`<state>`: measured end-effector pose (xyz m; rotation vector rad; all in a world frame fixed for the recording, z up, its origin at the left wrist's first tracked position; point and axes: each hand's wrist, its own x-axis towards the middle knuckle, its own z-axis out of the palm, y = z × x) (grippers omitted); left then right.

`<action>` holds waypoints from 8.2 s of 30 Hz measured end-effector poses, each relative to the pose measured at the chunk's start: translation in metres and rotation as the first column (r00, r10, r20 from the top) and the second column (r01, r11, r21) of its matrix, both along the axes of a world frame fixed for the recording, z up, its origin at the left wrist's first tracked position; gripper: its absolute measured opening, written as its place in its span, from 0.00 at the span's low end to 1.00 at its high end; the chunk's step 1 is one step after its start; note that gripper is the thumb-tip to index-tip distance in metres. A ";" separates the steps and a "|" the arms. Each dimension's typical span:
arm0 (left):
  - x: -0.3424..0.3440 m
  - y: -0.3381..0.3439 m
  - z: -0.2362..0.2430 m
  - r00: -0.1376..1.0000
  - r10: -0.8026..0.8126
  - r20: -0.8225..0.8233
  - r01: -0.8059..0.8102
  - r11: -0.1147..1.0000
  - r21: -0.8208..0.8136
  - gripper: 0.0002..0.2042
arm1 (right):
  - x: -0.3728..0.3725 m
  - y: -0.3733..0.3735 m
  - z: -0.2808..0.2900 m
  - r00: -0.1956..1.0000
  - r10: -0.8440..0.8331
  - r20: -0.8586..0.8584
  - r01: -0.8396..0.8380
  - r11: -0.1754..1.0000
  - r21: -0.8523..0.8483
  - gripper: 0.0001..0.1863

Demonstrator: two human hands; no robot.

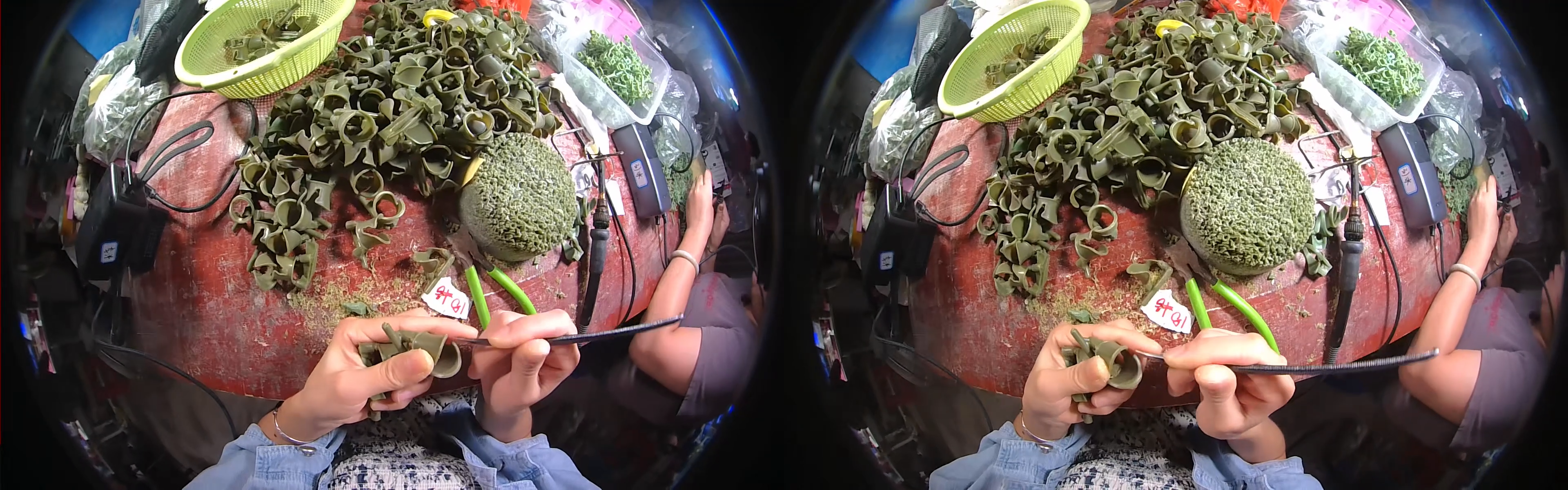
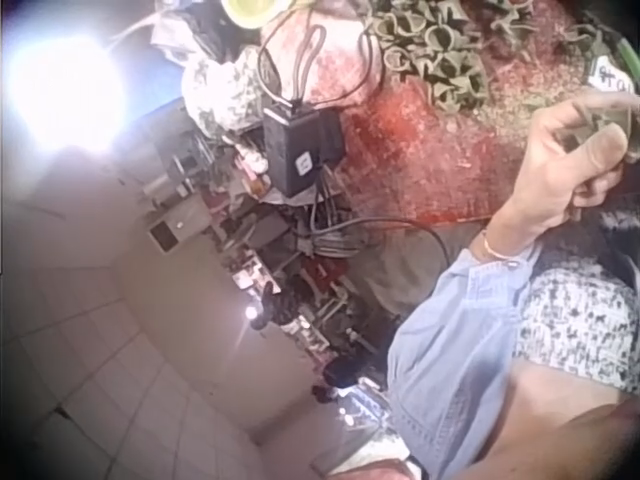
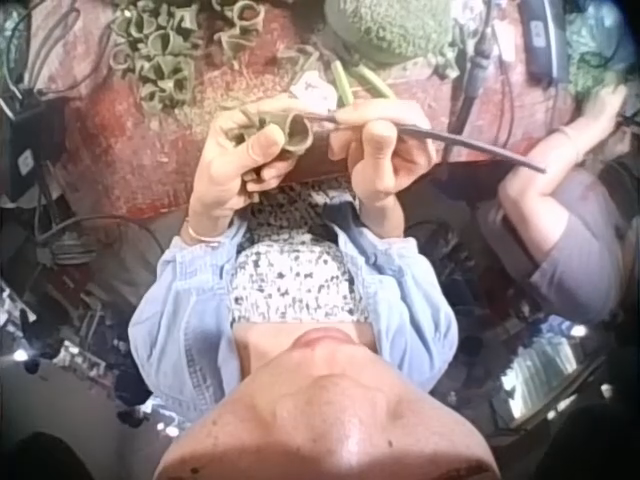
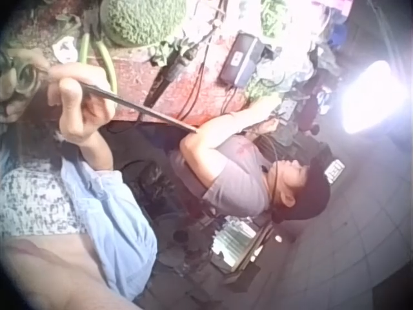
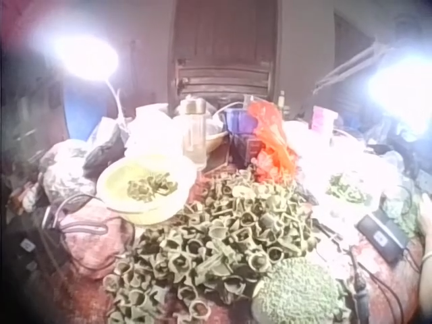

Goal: Carving and cleaning green wax components for jewelry or candles using a handheld scraping tool.

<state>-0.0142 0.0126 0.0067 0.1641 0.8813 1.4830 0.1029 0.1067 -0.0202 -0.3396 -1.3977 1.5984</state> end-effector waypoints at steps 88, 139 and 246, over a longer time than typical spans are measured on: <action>0.004 -0.001 -0.016 0.907 0.160 -0.389 -0.083 0.974 0.209 0.24 | 0.001 0.005 0.010 0.954 0.031 0.298 -0.036 0.999 0.012 0.05; 0.004 -0.003 -0.011 0.763 0.341 -0.550 -0.247 0.939 0.240 0.21 | 0.005 0.006 0.009 0.990 0.036 0.136 -0.081 0.937 0.339 0.12; 0.006 -0.003 -0.014 0.557 0.253 -0.791 -0.214 0.964 0.158 0.19 | 0.011 0.013 0.007 0.963 -0.006 0.270 -0.123 0.880 0.458 0.14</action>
